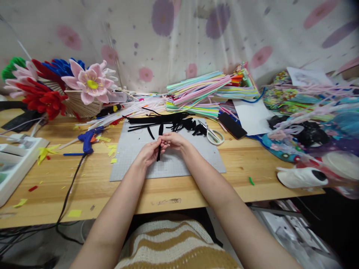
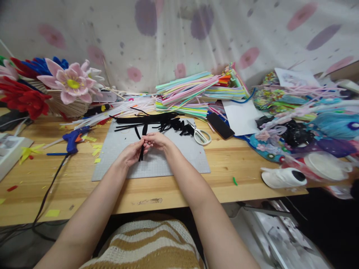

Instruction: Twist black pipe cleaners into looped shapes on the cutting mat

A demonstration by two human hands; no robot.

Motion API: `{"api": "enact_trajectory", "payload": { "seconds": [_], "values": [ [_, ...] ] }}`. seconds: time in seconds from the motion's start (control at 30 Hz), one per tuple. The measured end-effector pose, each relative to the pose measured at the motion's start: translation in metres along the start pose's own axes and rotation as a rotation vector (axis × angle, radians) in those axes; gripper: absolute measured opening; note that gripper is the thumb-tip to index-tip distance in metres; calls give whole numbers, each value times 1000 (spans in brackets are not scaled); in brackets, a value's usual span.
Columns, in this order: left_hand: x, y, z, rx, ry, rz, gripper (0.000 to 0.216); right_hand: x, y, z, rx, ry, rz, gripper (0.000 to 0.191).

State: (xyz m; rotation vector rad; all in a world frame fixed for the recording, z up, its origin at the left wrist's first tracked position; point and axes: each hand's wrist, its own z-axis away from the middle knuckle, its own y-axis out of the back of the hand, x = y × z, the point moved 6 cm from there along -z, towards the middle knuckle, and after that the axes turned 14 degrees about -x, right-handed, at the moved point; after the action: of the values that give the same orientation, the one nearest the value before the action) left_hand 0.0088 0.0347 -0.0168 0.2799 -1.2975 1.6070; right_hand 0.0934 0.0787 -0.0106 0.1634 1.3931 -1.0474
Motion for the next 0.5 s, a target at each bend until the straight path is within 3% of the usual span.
{"api": "enact_trajectory", "payload": {
  "seconds": [0.13,0.23,0.33,0.5],
  "values": [
    [10,-2,4,-39,-77,-165,24,-11,4,1,157,141,176,34],
    [22,3,12,103,-174,-503,36,-18,9,4,259,218,312,40],
    [35,3,22,242,-278,-897,24,-23,8,7,289,246,427,42],
    [45,-5,26,182,-293,-1191,8,-27,5,12,265,210,523,44]
  ]
}}
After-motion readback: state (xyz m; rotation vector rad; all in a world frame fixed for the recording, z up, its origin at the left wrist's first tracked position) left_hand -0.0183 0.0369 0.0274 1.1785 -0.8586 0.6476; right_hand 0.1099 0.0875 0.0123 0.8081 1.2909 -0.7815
